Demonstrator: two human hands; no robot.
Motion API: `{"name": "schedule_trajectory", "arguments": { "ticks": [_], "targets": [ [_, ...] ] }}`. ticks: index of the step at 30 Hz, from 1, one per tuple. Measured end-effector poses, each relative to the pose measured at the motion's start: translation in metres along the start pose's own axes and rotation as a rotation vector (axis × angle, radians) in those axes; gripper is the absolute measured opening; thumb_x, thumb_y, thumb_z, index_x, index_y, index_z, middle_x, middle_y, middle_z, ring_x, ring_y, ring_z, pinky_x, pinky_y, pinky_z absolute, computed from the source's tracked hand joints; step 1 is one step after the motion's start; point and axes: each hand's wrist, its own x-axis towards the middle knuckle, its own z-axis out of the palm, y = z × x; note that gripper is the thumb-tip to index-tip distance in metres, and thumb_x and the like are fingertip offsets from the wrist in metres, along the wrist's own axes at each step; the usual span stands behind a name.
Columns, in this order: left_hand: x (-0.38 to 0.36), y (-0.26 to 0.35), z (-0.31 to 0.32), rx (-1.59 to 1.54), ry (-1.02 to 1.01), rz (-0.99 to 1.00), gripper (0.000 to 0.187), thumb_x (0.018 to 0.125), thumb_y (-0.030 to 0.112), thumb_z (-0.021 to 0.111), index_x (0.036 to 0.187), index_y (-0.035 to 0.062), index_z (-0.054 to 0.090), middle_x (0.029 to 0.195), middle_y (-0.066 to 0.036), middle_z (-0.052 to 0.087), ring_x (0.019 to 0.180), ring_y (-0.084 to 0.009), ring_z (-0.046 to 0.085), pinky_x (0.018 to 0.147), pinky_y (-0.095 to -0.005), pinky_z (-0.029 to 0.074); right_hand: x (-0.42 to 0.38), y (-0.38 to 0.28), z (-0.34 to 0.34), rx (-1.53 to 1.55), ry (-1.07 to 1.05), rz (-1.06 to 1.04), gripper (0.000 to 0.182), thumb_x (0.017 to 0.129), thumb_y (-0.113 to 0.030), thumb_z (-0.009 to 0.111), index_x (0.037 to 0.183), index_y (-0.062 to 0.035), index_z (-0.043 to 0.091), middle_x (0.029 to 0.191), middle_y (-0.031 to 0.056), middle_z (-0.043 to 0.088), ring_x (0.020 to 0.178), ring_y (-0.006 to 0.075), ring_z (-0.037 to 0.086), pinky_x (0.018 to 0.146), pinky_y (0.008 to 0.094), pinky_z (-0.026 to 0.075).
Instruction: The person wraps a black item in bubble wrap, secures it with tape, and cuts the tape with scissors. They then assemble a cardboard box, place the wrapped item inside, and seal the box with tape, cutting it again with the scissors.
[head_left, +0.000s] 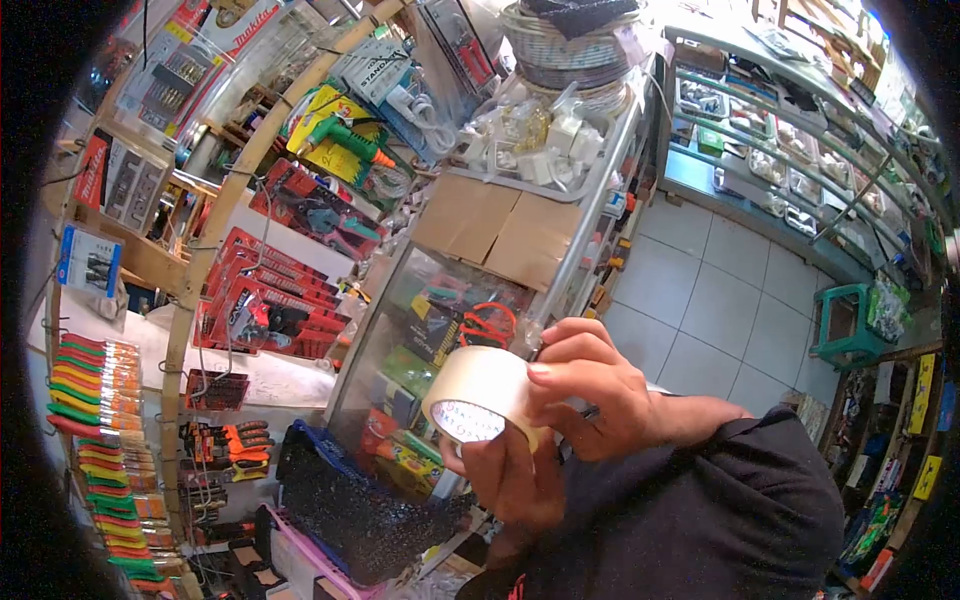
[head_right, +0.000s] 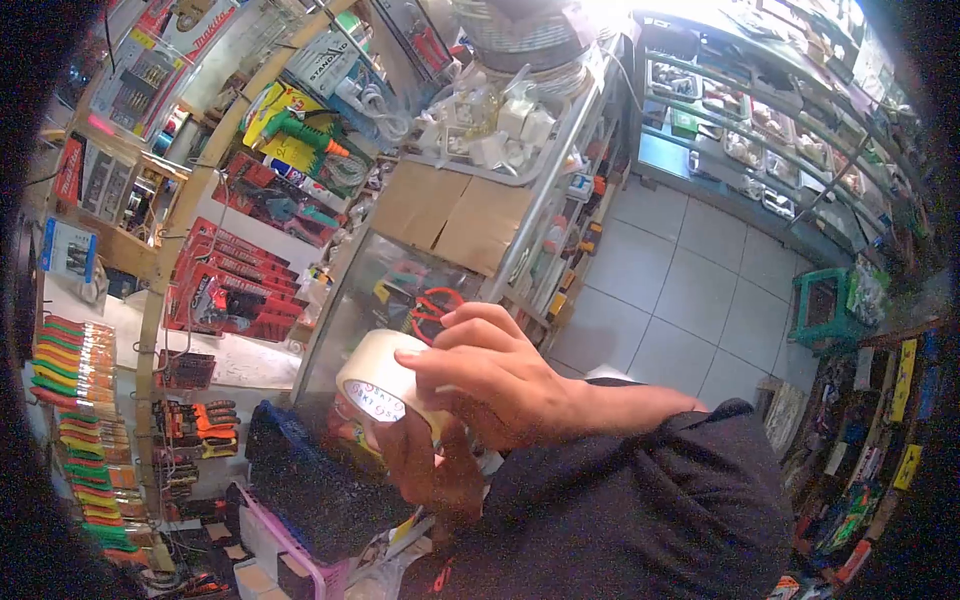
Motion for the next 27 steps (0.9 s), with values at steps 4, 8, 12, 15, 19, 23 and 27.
{"name": "schedule_trajectory", "arguments": {
  "ticks": [4, 8, 12, 15, 19, 23, 27],
  "targets": [
    [-0.006, 0.005, -0.008, 0.069, -0.018, -0.027, 0.039, 0.092, 0.024, 0.068, 0.111, -0.0101, 0.068, 0.109, -0.027, 0.066, 0.099, -0.0452, 0.065, 0.094, -0.0580, 0.047, 0.001, -0.008, 0.006, -0.045, 0.070, -0.057, 0.041, 0.087, -0.008, 0.075, 0.126, -0.0024, 0.063, 0.087, 0.0020, 0.069, 0.084, 0.0215, 0.065, 0.096, 0.0450, 0.046],
    [-0.004, 0.010, -0.009, 0.046, 0.000, -0.024, 0.036, 0.094, 0.025, 0.067, 0.106, -0.0088, 0.069, 0.102, -0.027, 0.067, 0.093, -0.0435, 0.066, 0.088, -0.0544, 0.050, -0.004, -0.001, 0.013, 0.018, 0.184, -0.137, 0.028, 0.088, -0.008, 0.074, 0.114, -0.0037, 0.066, 0.094, 0.0051, 0.073, 0.085, 0.0221, 0.069, 0.095, 0.0453, 0.049],
    [-0.002, 0.011, -0.010, 0.039, 0.028, 0.016, 0.032, 0.095, 0.023, 0.065, 0.103, -0.0075, 0.069, 0.095, -0.026, 0.067, 0.090, -0.0434, 0.066, 0.084, -0.0523, 0.051, -0.008, 0.001, 0.014, 0.039, 0.223, -0.187, 0.025, 0.088, -0.009, 0.075, 0.111, -0.0034, 0.068, 0.093, 0.0060, 0.073, 0.088, 0.0230, 0.071, 0.094, 0.0462, 0.051],
    [-0.006, 0.008, -0.015, 0.046, 0.008, 0.027, 0.032, 0.096, 0.024, 0.065, 0.101, -0.0079, 0.069, 0.093, -0.025, 0.067, 0.089, -0.0424, 0.065, 0.083, -0.0515, 0.051, -0.003, -0.001, 0.013, 0.081, 0.218, -0.163, 0.024, 0.087, -0.008, 0.076, 0.110, -0.0024, 0.069, 0.094, 0.0073, 0.074, 0.088, 0.0236, 0.071, 0.093, 0.0457, 0.053],
    [-0.008, 0.009, -0.017, 0.036, 0.008, -0.008, 0.035, 0.096, 0.027, 0.066, 0.096, -0.0081, 0.070, 0.091, -0.024, 0.068, 0.086, -0.0397, 0.065, 0.080, -0.0498, 0.050, 0.003, -0.005, 0.007, 0.116, 0.154, -0.122, 0.029, 0.086, -0.006, 0.078, 0.113, 0.0010, 0.070, 0.095, 0.0106, 0.074, 0.085, 0.0242, 0.072, 0.091, 0.0449, 0.056],
    [-0.003, 0.010, -0.018, 0.013, 0.026, -0.016, 0.033, 0.094, 0.027, 0.069, 0.097, -0.0049, 0.072, 0.094, -0.020, 0.067, 0.089, -0.0370, 0.063, 0.085, -0.0521, 0.046, 0.014, 0.000, -0.010, 0.060, -0.004, -0.207, 0.057, 0.086, -0.006, 0.080, 0.135, 0.0005, 0.053, 0.093, 0.0142, 0.078, 0.084, 0.0238, 0.076, 0.096, 0.0479, 0.056],
    [-0.006, 0.011, -0.021, -0.047, -0.030, -0.059, 0.025, 0.091, 0.023, 0.074, 0.101, 0.0001, 0.075, 0.104, -0.012, 0.068, 0.101, -0.0327, 0.063, 0.100, -0.0597, 0.039, 0.026, -0.004, -0.029, 0.068, -0.180, -0.249, 0.054, 0.091, -0.006, 0.075, 0.138, 0.0006, 0.051, 0.099, 0.0184, 0.077, 0.091, 0.0267, 0.076, 0.101, 0.0508, 0.054]
  ]
}}
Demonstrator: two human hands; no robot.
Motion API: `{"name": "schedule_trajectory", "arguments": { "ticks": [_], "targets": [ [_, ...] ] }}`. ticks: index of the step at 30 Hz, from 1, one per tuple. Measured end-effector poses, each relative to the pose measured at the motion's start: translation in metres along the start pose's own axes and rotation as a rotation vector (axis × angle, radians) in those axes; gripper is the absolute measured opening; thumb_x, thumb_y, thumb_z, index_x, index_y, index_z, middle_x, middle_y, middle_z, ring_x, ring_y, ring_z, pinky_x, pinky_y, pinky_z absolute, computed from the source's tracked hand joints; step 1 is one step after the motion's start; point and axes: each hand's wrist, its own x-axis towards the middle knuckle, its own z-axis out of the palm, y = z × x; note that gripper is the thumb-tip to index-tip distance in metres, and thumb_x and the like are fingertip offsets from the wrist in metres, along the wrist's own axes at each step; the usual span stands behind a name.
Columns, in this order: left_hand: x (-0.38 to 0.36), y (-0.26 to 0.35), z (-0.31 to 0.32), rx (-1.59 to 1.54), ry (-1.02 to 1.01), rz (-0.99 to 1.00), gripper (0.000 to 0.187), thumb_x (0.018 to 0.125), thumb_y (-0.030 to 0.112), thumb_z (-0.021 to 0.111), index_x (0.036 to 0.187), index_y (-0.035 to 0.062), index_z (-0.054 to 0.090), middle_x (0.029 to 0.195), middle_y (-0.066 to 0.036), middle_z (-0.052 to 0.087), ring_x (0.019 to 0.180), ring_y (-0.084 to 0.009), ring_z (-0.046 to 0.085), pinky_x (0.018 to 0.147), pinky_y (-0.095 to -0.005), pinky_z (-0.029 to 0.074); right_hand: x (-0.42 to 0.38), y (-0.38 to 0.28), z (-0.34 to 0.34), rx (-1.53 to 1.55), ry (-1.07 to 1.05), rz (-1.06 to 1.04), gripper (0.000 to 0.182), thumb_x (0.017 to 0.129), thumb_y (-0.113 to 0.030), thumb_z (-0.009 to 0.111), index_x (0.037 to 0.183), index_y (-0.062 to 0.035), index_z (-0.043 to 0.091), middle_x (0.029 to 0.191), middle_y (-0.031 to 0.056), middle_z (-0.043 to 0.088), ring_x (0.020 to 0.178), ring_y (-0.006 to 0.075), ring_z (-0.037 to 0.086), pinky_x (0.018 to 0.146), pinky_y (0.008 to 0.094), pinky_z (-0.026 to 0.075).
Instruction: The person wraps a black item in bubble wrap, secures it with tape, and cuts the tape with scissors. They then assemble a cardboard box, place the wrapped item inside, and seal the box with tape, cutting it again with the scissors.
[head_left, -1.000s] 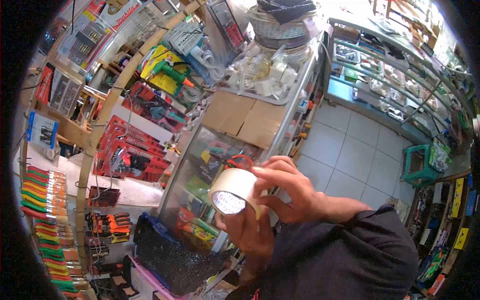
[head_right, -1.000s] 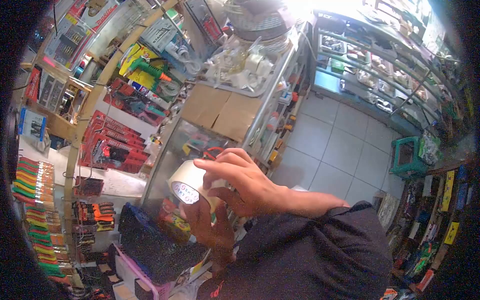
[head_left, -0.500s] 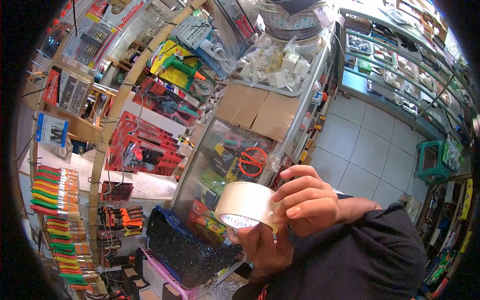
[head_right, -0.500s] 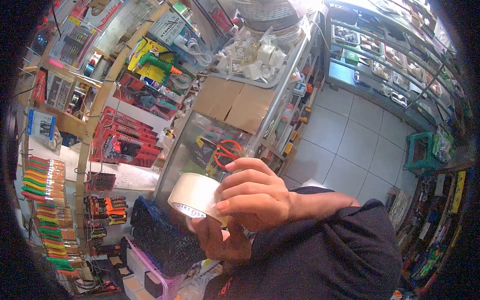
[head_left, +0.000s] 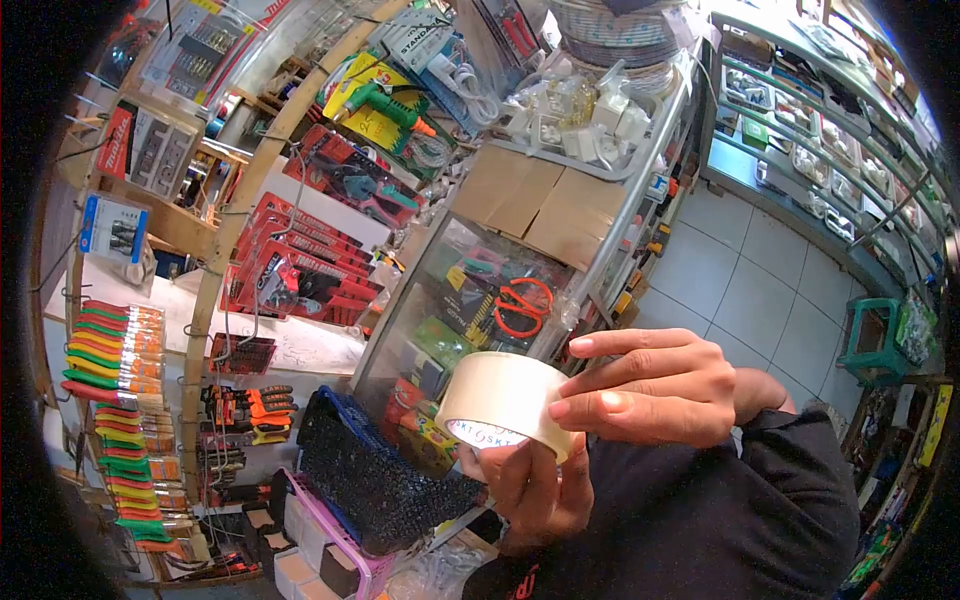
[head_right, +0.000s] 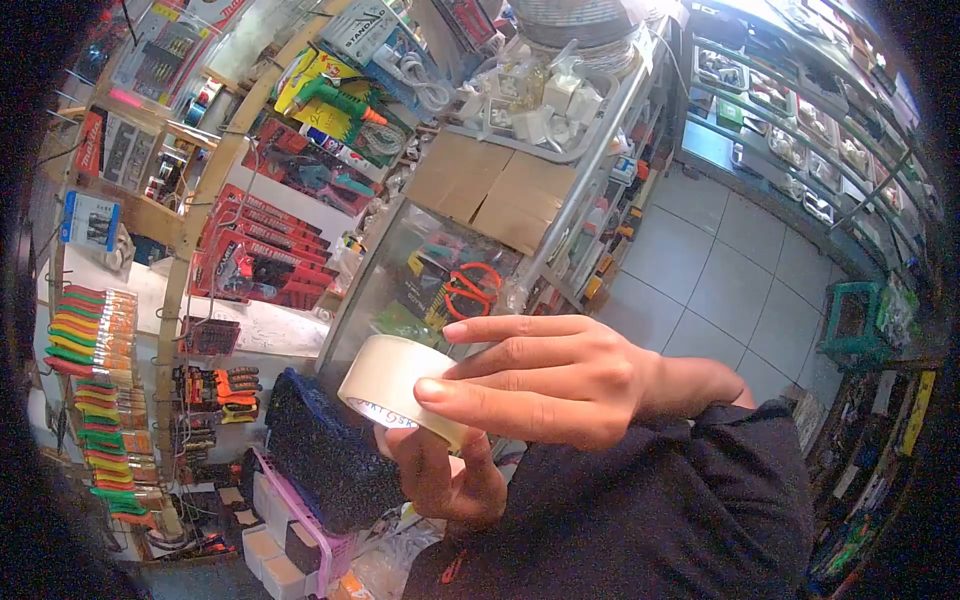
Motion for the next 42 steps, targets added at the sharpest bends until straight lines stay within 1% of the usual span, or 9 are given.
{"name": "schedule_trajectory", "arguments": {
  "ticks": [6, 9, 13, 18, 23, 26, 33, 37, 42],
  "targets": [
    [0.005, -0.003, 0.003, -0.008, 0.010, 0.069, 0.024, 0.090, 0.020, 0.074, 0.102, -0.0010, 0.073, 0.104, -0.012, 0.068, 0.096, -0.0337, 0.064, 0.099, -0.0632, 0.035, 0.014, -0.003, -0.014, 0.050, -0.089, -0.006, 0.029, 0.092, -0.009, 0.073, 0.117, -0.0049, 0.058, 0.101, 0.0199, 0.076, 0.094, 0.0285, 0.076, 0.106, 0.0554, 0.049],
    [0.007, -0.001, 0.003, -0.027, 0.020, 0.052, 0.024, 0.088, 0.020, 0.075, 0.098, -0.0012, 0.071, 0.102, -0.011, 0.067, 0.094, -0.0334, 0.064, 0.098, -0.0629, 0.035, 0.003, 0.006, -0.009, -0.002, -0.085, -0.101, 0.028, 0.091, -0.009, 0.074, 0.102, -0.0098, 0.049, 0.098, 0.0202, 0.076, 0.089, 0.0276, 0.077, 0.109, 0.0587, 0.045],
    [0.010, 0.003, 0.004, 0.029, -0.004, 0.059, 0.043, 0.094, 0.032, 0.064, 0.101, -0.0101, 0.069, 0.098, -0.026, 0.067, 0.099, -0.0461, 0.068, 0.091, -0.0552, 0.052, -0.002, 0.007, -0.007, 0.031, -0.041, -0.099, 0.039, 0.091, -0.006, 0.075, 0.103, -0.0140, 0.038, 0.095, 0.0199, 0.076, 0.080, 0.0251, 0.077, 0.110, 0.0606, 0.042],
    [0.009, 0.002, 0.001, 0.044, -0.054, 0.034, 0.047, 0.095, 0.035, 0.065, 0.099, -0.0113, 0.069, 0.103, -0.030, 0.066, 0.102, -0.0470, 0.067, 0.091, -0.0555, 0.052, -0.010, 0.013, -0.004, 0.053, -0.023, -0.137, 0.038, 0.094, -0.007, 0.072, 0.107, -0.0142, 0.037, 0.093, 0.0195, 0.076, 0.073, 0.0223, 0.075, 0.111, 0.0607, 0.041],
    [0.010, 0.003, 0.010, -0.091, 0.021, 0.006, 0.035, 0.090, 0.029, 0.072, 0.096, -0.0053, 0.070, 0.094, -0.017, 0.067, 0.094, -0.0348, 0.064, 0.092, -0.0553, 0.044, -0.016, 0.015, -0.004, 0.085, 0.018, -0.185, 0.028, 0.101, -0.014, 0.063, 0.112, -0.0129, 0.037, 0.093, 0.0197, 0.076, 0.069, 0.0214, 0.074, 0.110, 0.0590, 0.043],
    [0.003, 0.001, 0.011, -0.104, 0.028, -0.025, 0.055, 0.098, 0.042, 0.064, 0.102, -0.0127, 0.068, 0.106, -0.028, 0.067, 0.100, -0.0442, 0.068, 0.088, -0.0529, 0.054, -0.019, 0.015, -0.005, 0.114, 0.024, -0.216, 0.027, 0.102, -0.013, 0.062, 0.114, -0.0121, 0.037, 0.093, 0.0197, 0.076, 0.067, 0.0206, 0.073, 0.109, 0.0580, 0.045],
    [-0.001, 0.001, 0.010, -0.084, 0.054, 0.025, 0.054, 0.097, 0.040, 0.065, 0.105, -0.0125, 0.068, 0.104, -0.028, 0.067, 0.098, -0.0422, 0.069, 0.083, -0.0505, 0.055, -0.023, 0.018, -0.003, 0.123, 0.119, -0.332, 0.025, 0.099, -0.006, 0.060, 0.114, -0.0096, 0.041, 0.092, 0.0227, 0.075, 0.063, 0.0231, 0.068, 0.098, 0.0583, 0.053],
    [0.008, 0.001, 0.015, -0.336, 0.184, 0.066, 0.023, 0.088, 0.015, 0.074, 0.094, -0.0073, 0.070, 0.105, -0.020, 0.066, 0.097, -0.0392, 0.063, 0.089, -0.0536, 0.049, -0.022, 0.011, -0.004, 0.066, 0.207, -0.251, 0.039, 0.092, -0.008, 0.074, 0.121, -0.0128, 0.047, 0.098, 0.0165, 0.077, 0.070, 0.0224, 0.070, 0.094, 0.0513, 0.054],
    [0.002, 0.014, 0.022, -0.603, 0.313, -0.193, 0.031, 0.090, 0.019, 0.073, 0.096, -0.0117, 0.071, 0.103, -0.024, 0.070, 0.100, -0.0390, 0.067, 0.090, -0.0467, 0.052, -0.003, 0.006, -0.018, 0.013, 0.126, 0.043, 0.037, 0.084, -0.017, 0.083, 0.115, -0.0095, 0.065, 0.105, 0.0114, 0.076, 0.089, 0.0227, 0.070, 0.092, 0.0440, 0.053]
  ]
}}
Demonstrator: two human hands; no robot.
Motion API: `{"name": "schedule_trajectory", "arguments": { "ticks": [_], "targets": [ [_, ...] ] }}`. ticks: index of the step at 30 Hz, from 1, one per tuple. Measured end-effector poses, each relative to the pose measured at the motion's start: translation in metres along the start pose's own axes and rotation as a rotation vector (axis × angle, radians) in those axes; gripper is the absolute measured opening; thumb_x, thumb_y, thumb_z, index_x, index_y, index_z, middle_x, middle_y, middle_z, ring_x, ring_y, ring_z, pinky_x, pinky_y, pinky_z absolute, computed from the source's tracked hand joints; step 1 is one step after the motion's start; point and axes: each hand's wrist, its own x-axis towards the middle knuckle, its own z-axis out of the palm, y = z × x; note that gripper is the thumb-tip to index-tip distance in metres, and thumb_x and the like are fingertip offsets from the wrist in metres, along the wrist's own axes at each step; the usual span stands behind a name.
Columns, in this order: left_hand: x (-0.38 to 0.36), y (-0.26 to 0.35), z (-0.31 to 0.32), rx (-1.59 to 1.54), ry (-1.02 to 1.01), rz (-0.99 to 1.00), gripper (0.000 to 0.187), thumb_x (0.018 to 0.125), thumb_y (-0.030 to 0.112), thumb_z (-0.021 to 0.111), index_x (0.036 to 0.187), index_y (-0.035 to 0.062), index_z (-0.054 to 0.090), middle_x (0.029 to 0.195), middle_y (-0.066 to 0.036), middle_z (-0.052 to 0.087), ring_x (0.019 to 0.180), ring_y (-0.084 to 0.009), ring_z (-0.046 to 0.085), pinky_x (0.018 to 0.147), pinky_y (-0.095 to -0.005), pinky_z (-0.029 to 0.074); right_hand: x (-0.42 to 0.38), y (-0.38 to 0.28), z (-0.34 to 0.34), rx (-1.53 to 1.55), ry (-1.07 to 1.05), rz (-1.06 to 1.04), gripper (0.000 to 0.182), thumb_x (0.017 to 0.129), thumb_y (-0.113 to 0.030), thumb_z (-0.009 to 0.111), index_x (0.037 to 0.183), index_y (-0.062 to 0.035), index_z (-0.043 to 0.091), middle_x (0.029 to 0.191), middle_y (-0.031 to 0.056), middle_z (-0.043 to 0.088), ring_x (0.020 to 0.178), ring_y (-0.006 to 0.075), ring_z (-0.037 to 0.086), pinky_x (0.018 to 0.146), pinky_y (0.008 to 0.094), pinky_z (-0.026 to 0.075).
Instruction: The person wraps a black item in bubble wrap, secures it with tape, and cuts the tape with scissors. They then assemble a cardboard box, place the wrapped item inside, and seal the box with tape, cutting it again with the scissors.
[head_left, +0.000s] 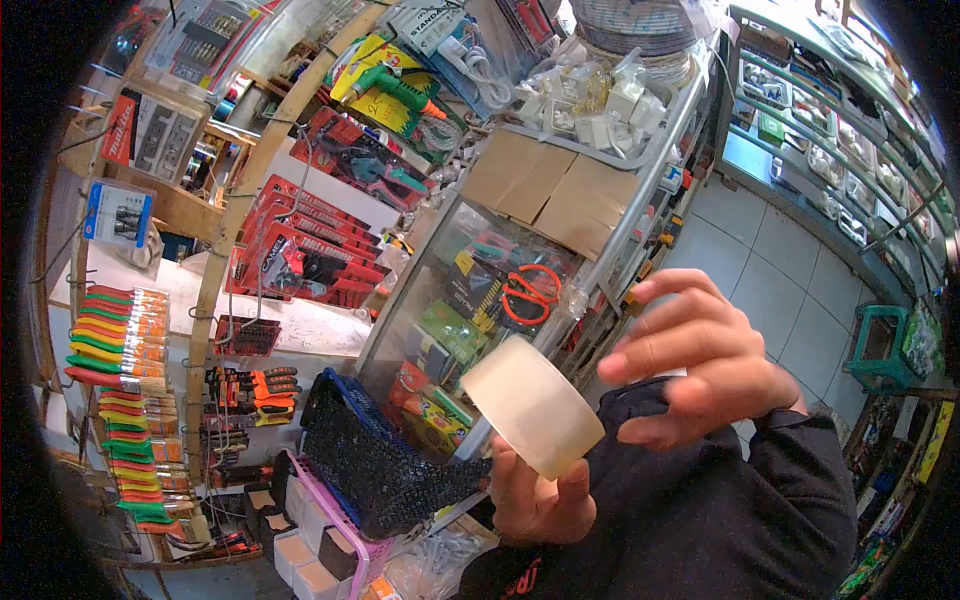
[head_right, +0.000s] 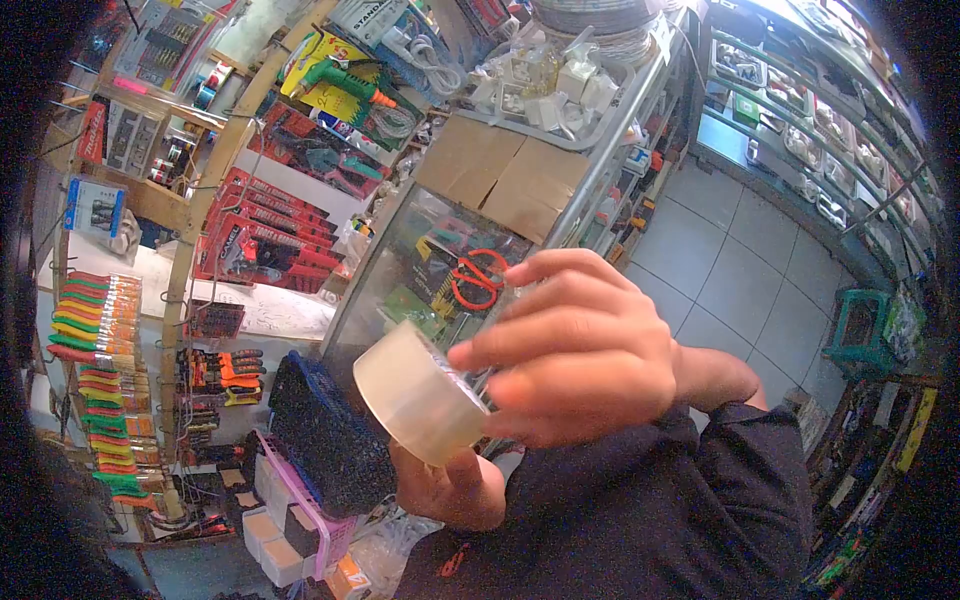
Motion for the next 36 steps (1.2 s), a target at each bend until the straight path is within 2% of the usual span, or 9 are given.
{"name": "schedule_trajectory", "arguments": {
  "ticks": [2, 5, 6, 12, 25, 28, 31, 34, 36],
  "targets": [
    [0.000, 0.003, 0.001, -0.008, 0.024, -0.037, 0.034, 0.089, 0.020, 0.074, 0.097, -0.0125, 0.071, 0.102, -0.025, 0.071, 0.098, -0.0390, 0.068, 0.090, -0.0458, 0.053, 0.001, 0.002, 0.004, 0.062, -0.002, 0.112, 0.043, 0.079, -0.022, 0.086, 0.115, -0.0051, 0.070, 0.106, 0.0114, 0.072, 0.093, 0.0248, 0.068, 0.088, 0.0413, 0.053],
    [0.001, 0.004, 0.001, -0.016, 0.013, -0.056, 0.037, 0.088, 0.022, 0.076, 0.099, -0.0125, 0.071, 0.099, -0.025, 0.072, 0.094, -0.0396, 0.069, 0.089, -0.0465, 0.053, 0.001, 0.001, -0.001, 0.112, -0.205, 0.297, 0.045, 0.082, -0.029, 0.083, 0.116, -0.0031, 0.069, 0.106, 0.0143, 0.070, 0.095, 0.0270, 0.067, 0.092, 0.0458, 0.051],
    [0.002, 0.002, 0.003, -0.031, 0.016, -0.040, 0.037, 0.088, 0.022, 0.076, 0.100, -0.0124, 0.071, 0.098, -0.024, 0.072, 0.093, -0.0396, 0.070, 0.089, -0.0467, 0.053, 0.001, 0.001, 0.004, 0.194, -0.181, 0.355, 0.043, 0.085, -0.028, 0.079, 0.114, 0.0034, 0.071, 0.106, 0.0158, 0.069, 0.097, 0.0283, 0.066, 0.089, 0.0421, 0.051],
    [-0.002, 0.000, -0.007, -0.029, -0.009, 0.019, 0.034, 0.087, 0.018, 0.078, 0.104, -0.0099, 0.069, 0.097, -0.026, 0.072, 0.094, -0.0396, 0.070, 0.089, -0.0490, 0.053, -0.014, 0.010, 0.013, 0.334, -0.234, 0.414, 0.051, 0.086, -0.026, 0.077, 0.123, 0.0072, 0.068, 0.107, 0.0199, 0.068, 0.098, 0.0304, 0.066, 0.088, 0.0388, 0.052],
    [0.010, -0.004, -0.018, 0.092, -0.184, 0.139, 0.041, 0.087, 0.022, 0.083, 0.113, -0.0035, 0.065, 0.099, -0.029, 0.072, 0.093, -0.0449, 0.072, 0.081, -0.0535, 0.056, -0.025, 0.020, 0.017, 0.479, -0.237, 0.501, 0.051, 0.089, -0.021, 0.075, 0.134, 0.0007, 0.065, 0.119, 0.0194, 0.067, 0.107, 0.0302, 0.066, 0.092, 0.0384, 0.051],
    [0.011, -0.007, -0.014, 0.037, -0.177, 0.109, 0.044, 0.085, 0.024, 0.085, 0.114, -0.0029, 0.065, 0.101, -0.030, 0.072, 0.094, -0.0452, 0.072, 0.082, -0.0520, 0.056, -0.027, 0.022, 0.018, 0.481, -0.225, 0.522, 0.051, 0.089, -0.023, 0.073, 0.132, 0.0034, 0.065, 0.117, 0.0206, 0.067, 0.106, 0.0306, 0.066, 0.092, 0.0385, 0.051],
    [0.013, -0.016, -0.018, 0.081, -0.226, 0.199, 0.061, 0.091, 0.040, 0.076, 0.117, -0.0135, 0.064, 0.108, -0.031, 0.069, 0.097, -0.0349, 0.070, 0.084, -0.0447, 0.058, -0.029, 0.025, 0.022, 0.467, -0.196, 0.537, 0.054, 0.089, -0.029, 0.071, 0.128, 0.0091, 0.066, 0.112, 0.0231, 0.067, 0.102, 0.0313, 0.067, 0.089, 0.0384, 0.052],
    [0.023, -0.013, -0.016, 0.028, -0.256, 0.144, 0.060, 0.081, 0.032, 0.088, 0.123, -0.0036, 0.065, 0.101, -0.028, 0.072, 0.090, -0.0380, 0.073, 0.078, -0.0431, 0.057, -0.029, 0.025, 0.023, 0.466, -0.173, 0.590, 0.053, 0.089, -0.029, 0.071, 0.127, 0.0083, 0.066, 0.111, 0.0229, 0.068, 0.102, 0.0309, 0.067, 0.088, 0.0383, 0.052],
    [0.019, -0.013, -0.017, 0.044, -0.212, 0.065, 0.063, 0.081, 0.033, 0.088, 0.126, -0.0038, 0.064, 0.100, -0.027, 0.073, 0.086, -0.0338, 0.072, 0.075, -0.0398, 0.056, -0.025, 0.024, 0.021, 0.439, -0.165, 0.642, 0.052, 0.089, -0.029, 0.071, 0.127, 0.0068, 0.067, 0.109, 0.0223, 0.068, 0.101, 0.0302, 0.068, 0.088, 0.0381, 0.052]
  ]
}}
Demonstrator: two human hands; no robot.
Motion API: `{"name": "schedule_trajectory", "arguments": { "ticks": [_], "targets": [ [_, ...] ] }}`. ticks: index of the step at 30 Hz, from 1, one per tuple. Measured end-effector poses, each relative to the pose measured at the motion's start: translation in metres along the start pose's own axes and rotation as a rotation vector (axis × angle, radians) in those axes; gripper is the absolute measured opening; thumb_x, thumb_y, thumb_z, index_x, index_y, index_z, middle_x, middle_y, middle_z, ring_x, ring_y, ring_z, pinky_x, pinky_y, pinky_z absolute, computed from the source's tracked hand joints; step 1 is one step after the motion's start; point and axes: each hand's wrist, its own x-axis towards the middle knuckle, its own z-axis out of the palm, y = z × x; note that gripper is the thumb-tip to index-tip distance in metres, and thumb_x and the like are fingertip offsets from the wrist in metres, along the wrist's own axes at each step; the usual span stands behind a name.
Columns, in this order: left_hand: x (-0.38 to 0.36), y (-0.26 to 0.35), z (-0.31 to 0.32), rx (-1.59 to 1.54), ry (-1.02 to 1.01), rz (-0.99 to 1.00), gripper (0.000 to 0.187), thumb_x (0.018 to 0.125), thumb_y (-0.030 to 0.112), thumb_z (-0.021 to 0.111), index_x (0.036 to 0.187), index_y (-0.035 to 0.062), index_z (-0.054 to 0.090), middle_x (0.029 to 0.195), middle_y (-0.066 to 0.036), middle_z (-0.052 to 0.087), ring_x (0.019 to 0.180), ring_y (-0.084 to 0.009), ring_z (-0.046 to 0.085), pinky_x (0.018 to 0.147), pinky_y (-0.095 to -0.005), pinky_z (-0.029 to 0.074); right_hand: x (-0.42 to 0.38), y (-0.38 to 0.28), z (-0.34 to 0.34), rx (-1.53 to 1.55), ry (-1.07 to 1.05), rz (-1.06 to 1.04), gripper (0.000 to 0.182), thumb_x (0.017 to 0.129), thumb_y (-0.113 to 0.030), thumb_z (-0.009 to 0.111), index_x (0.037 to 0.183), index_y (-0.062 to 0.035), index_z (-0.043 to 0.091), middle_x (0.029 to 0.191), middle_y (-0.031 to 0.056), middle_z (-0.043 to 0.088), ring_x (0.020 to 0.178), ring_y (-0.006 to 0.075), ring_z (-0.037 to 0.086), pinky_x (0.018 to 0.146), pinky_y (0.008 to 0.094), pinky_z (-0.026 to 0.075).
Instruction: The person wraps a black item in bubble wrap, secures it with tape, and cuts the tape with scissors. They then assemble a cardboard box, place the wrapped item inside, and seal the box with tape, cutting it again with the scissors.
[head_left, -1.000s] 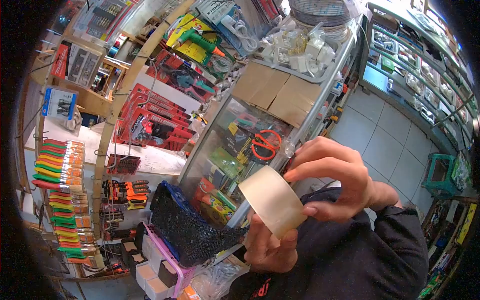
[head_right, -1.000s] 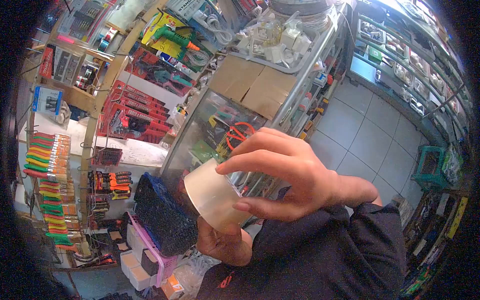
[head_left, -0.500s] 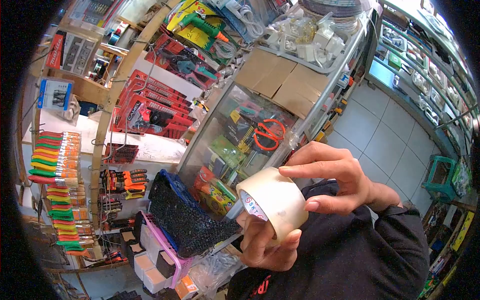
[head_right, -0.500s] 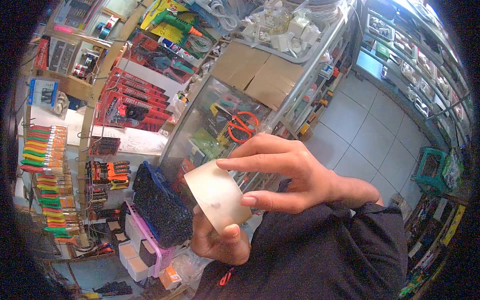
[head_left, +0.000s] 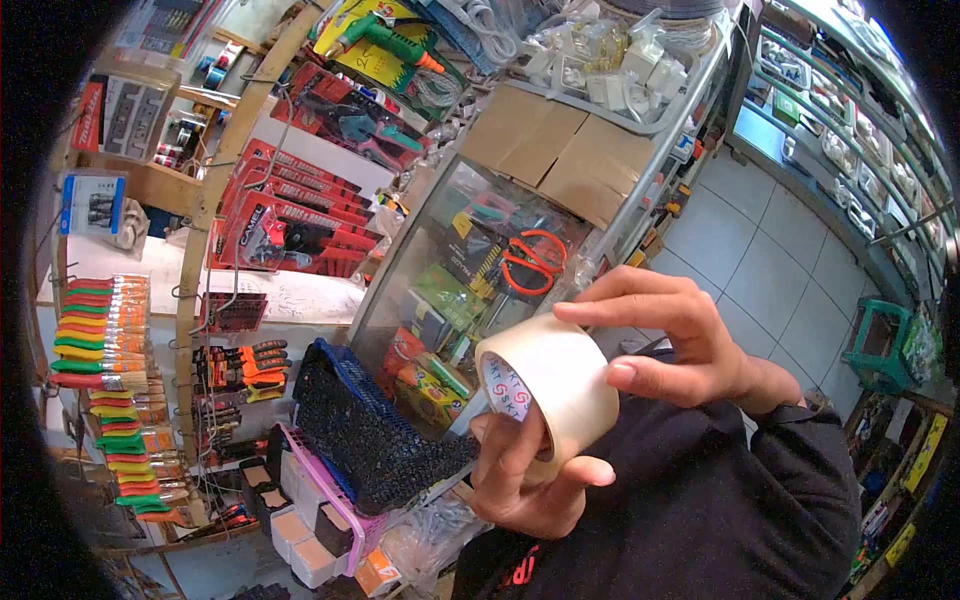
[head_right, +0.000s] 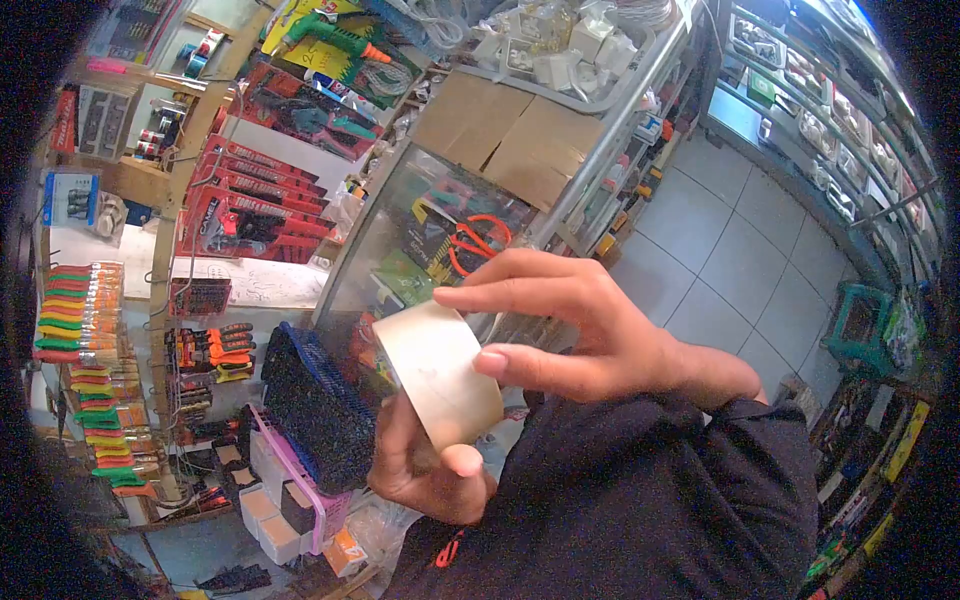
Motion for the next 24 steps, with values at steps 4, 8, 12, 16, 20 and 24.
{"name": "schedule_trajectory", "arguments": {
  "ticks": [4, 8, 12, 16, 20, 24],
  "targets": [
    [0.001, 0.001, 0.001, -0.022, 0.060, -0.146, 0.053, 0.083, 0.026, 0.087, 0.120, -0.0061, 0.068, 0.096, -0.021, 0.073, 0.080, -0.0268, 0.069, 0.072, -0.0346, 0.053, 0.006, -0.001, -0.005, -0.064, 0.026, 0.078, 0.044, 0.090, -0.029, 0.072, 0.121, 0.0017, 0.072, 0.103, 0.0177, 0.069, 0.095, 0.0269, 0.068, 0.085, 0.0364, 0.052],
    [0.002, -0.002, -0.003, -0.001, 0.054, -0.127, 0.042, 0.085, 0.020, 0.085, 0.113, -0.0063, 0.071, 0.093, -0.018, 0.073, 0.079, -0.0245, 0.066, 0.072, -0.0341, 0.052, 0.014, -0.008, -0.010, -0.141, -0.039, 0.136, 0.038, 0.091, -0.029, 0.073, 0.115, 0.0007, 0.074, 0.098, 0.0160, 0.067, 0.091, 0.0261, 0.066, 0.080, 0.0366, 0.050],
    [0.003, -0.004, -0.006, 0.107, 0.049, -0.079, 0.037, 0.086, 0.018, 0.084, 0.111, -0.0053, 0.071, 0.092, -0.015, 0.074, 0.078, -0.0245, 0.065, 0.073, -0.0349, 0.051, 0.021, -0.010, -0.008, -0.178, -0.042, 0.115, 0.033, 0.091, -0.029, 0.075, 0.109, -0.0017, 0.076, 0.098, 0.0163, 0.066, 0.094, 0.0276, 0.066, 0.081, 0.0385, 0.051],
    [-0.001, -0.005, -0.010, 0.221, 0.011, -0.092, 0.034, 0.086, 0.016, 0.083, 0.111, -0.0036, 0.072, 0.091, -0.013, 0.074, 0.077, -0.0255, 0.065, 0.074, -0.0357, 0.049, 0.030, 0.005, 0.004, -0.202, -0.034, 0.021, 0.032, 0.085, -0.025, 0.084, 0.108, -0.0039, 0.078, 0.095, 0.0104, 0.067, 0.091, 0.0202, 0.065, 0.077, 0.0337, 0.050],
    [-0.005, -0.004, -0.009, 0.361, 0.034, -0.130, 0.033, 0.085, 0.016, 0.084, 0.111, -0.0026, 0.073, 0.090, -0.012, 0.073, 0.077, -0.0259, 0.065, 0.073, -0.0359, 0.049, 0.034, 0.018, 0.015, -0.075, 0.006, 0.056, 0.015, 0.087, -0.013, 0.080, 0.095, -0.0022, 0.075, 0.092, 0.0097, 0.071, 0.085, 0.0218, 0.068, 0.077, 0.0346, 0.053],
    [-0.008, -0.012, -0.009, 0.416, 0.135, -0.176, 0.035, 0.085, 0.019, 0.084, 0.111, -0.0029, 0.074, 0.087, -0.011, 0.072, 0.077, -0.0255, 0.064, 0.073, -0.0361, 0.048, 0.039, 0.029, 0.031, -0.218, 0.011, -0.023, 0.013, 0.087, -0.010, 0.079, 0.092, -0.0026, 0.069, 0.090, 0.0095, 0.070, 0.086, 0.0248, 0.069, 0.076, 0.0365, 0.054]
  ]
}}
